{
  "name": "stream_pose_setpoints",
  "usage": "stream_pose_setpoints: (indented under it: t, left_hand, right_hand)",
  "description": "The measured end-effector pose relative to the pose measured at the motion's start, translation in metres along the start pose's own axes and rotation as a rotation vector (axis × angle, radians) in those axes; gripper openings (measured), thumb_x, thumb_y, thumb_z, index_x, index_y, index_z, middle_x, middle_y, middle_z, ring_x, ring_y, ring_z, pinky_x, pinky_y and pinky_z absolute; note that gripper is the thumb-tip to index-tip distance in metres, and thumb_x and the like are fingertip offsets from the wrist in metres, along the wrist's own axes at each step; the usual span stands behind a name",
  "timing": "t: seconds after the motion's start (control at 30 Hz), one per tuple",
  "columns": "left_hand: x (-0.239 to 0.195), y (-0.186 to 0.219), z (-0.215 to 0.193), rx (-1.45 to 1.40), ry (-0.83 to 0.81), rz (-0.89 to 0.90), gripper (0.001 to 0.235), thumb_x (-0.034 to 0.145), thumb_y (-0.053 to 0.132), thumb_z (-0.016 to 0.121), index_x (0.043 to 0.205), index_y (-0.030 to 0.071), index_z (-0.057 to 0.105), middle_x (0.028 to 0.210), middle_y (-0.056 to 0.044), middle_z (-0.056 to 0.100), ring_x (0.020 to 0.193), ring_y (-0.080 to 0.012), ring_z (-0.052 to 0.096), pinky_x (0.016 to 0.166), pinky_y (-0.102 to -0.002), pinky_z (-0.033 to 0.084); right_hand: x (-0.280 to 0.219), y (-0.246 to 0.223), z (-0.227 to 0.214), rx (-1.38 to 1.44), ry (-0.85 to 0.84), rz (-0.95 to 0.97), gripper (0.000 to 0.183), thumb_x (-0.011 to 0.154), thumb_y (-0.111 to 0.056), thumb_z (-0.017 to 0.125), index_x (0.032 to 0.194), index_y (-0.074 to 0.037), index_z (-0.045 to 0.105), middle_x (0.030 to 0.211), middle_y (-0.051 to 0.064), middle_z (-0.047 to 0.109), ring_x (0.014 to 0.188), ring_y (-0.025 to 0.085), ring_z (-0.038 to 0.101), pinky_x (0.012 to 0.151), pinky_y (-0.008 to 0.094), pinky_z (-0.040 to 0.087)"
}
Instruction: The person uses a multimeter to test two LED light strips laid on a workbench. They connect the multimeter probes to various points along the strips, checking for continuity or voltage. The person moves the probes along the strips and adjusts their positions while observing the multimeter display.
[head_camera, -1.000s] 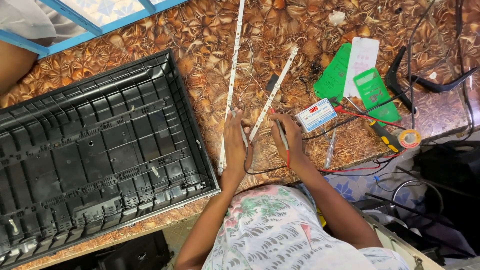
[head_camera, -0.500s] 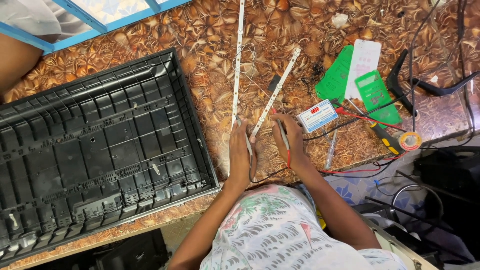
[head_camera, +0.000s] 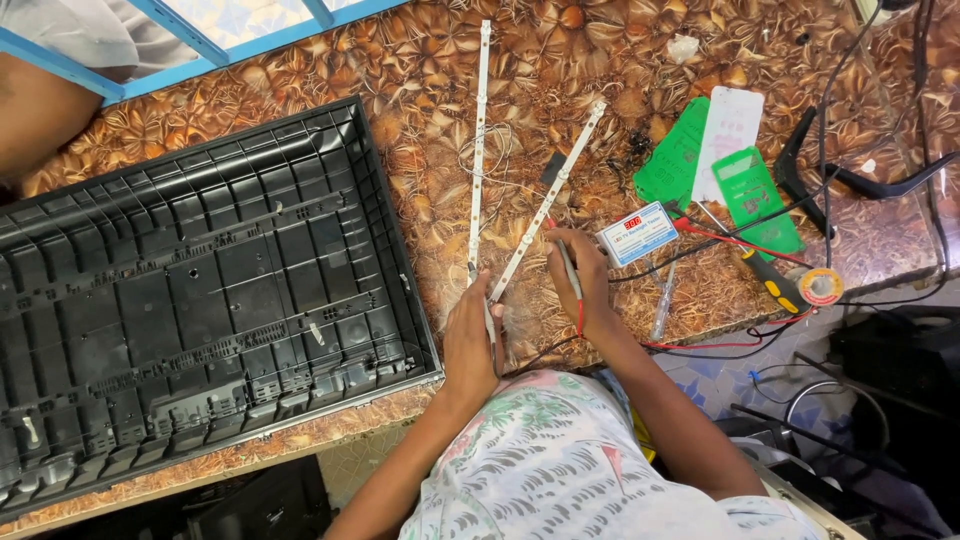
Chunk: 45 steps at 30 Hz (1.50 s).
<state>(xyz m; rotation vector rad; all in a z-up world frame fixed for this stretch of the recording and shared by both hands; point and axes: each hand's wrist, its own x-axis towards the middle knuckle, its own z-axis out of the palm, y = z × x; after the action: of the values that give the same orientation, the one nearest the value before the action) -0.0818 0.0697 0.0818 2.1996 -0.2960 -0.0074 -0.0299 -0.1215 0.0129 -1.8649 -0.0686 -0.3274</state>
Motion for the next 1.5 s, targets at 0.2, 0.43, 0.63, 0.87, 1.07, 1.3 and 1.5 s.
stream_pose_setpoints:
  t: [0.2, 0.43, 0.63, 0.87, 1.07, 1.3, 1.5]
  left_hand:
    - [0.015, -0.003, 0.016, -0.214, 0.165, 0.092, 0.053, 0.110, 0.033, 0.030, 0.149, 0.000, 0.042, 0.129, -0.021, 0.061, 0.122, -0.0415, 0.059, 0.103, -0.053, 0.044]
    - [0.048, -0.005, 0.043, -0.446, 0.427, 0.108, 0.055, 0.111, 0.039, 0.024, 0.152, 0.003, 0.036, 0.135, -0.016, 0.056, 0.124, -0.0324, 0.056, 0.106, -0.050, 0.042]
    - [0.082, -0.012, 0.055, -0.593, 0.601, 0.153, 0.055, 0.111, 0.041, 0.027, 0.152, 0.006, 0.036, 0.134, -0.013, 0.058, 0.122, -0.0268, 0.057, 0.105, -0.043, 0.044]
    - [0.092, -0.027, 0.033, -0.526, 0.569, 0.117, 0.052, 0.113, 0.035, 0.024, 0.154, 0.005, 0.033, 0.136, -0.015, 0.054, 0.124, -0.0301, 0.053, 0.106, -0.047, 0.043]
    - [0.094, -0.035, 0.019, -0.500, 0.530, 0.064, 0.051, 0.113, 0.034, 0.023, 0.154, 0.006, 0.031, 0.137, -0.016, 0.052, 0.130, -0.0337, 0.051, 0.104, -0.051, 0.045]
    - [0.102, -0.045, 0.031, -0.486, 0.498, 0.057, 0.057, 0.109, 0.038, 0.027, 0.152, 0.000, 0.033, 0.135, -0.019, 0.054, 0.127, -0.0367, 0.054, 0.100, -0.051, 0.047]
    - [0.125, -0.046, 0.034, -0.443, 0.478, 0.069, 0.056, 0.111, 0.033, 0.031, 0.155, -0.002, 0.034, 0.129, -0.021, 0.059, 0.122, -0.0379, 0.059, 0.098, -0.050, 0.048]
  right_hand:
    - [0.001, -0.008, -0.001, 0.023, 0.001, 0.019, 0.014, 0.106, -0.010, 0.058, 0.117, -0.004, 0.065, 0.061, 0.009, 0.057, 0.049, 0.015, 0.054, 0.052, 0.032, 0.044]
    - [0.040, -0.019, 0.007, 0.037, 0.001, -0.091, 0.020, 0.103, -0.003, 0.064, 0.122, -0.007, 0.067, 0.074, 0.014, 0.067, 0.055, 0.021, 0.063, 0.056, 0.034, 0.049]
    - [0.086, -0.024, 0.033, 0.080, -0.031, -0.166, 0.023, 0.105, 0.000, 0.063, 0.126, -0.007, 0.064, 0.092, 0.015, 0.071, 0.068, 0.028, 0.066, 0.064, 0.041, 0.052]
    - [0.128, -0.016, 0.072, 0.076, -0.047, -0.125, 0.024, 0.109, 0.000, 0.056, 0.132, -0.008, 0.057, 0.087, 0.021, 0.066, 0.064, 0.029, 0.063, 0.063, 0.044, 0.047]
    - [0.134, 0.021, 0.087, -0.165, -0.218, -0.161, 0.034, 0.105, -0.010, 0.061, 0.137, -0.022, 0.056, 0.104, 0.022, 0.072, 0.081, 0.049, 0.072, 0.071, 0.058, 0.055]
    - [0.123, 0.025, 0.086, -0.105, -0.100, -0.128, 0.030, 0.108, -0.005, 0.056, 0.136, -0.014, 0.058, 0.106, 0.020, 0.072, 0.075, 0.035, 0.072, 0.071, 0.047, 0.058]
    - [0.112, 0.024, 0.073, 0.181, 0.011, -0.027, 0.028, 0.115, -0.022, 0.049, 0.136, -0.007, 0.060, 0.110, 0.015, 0.075, 0.069, 0.018, 0.070, 0.066, 0.038, 0.057]
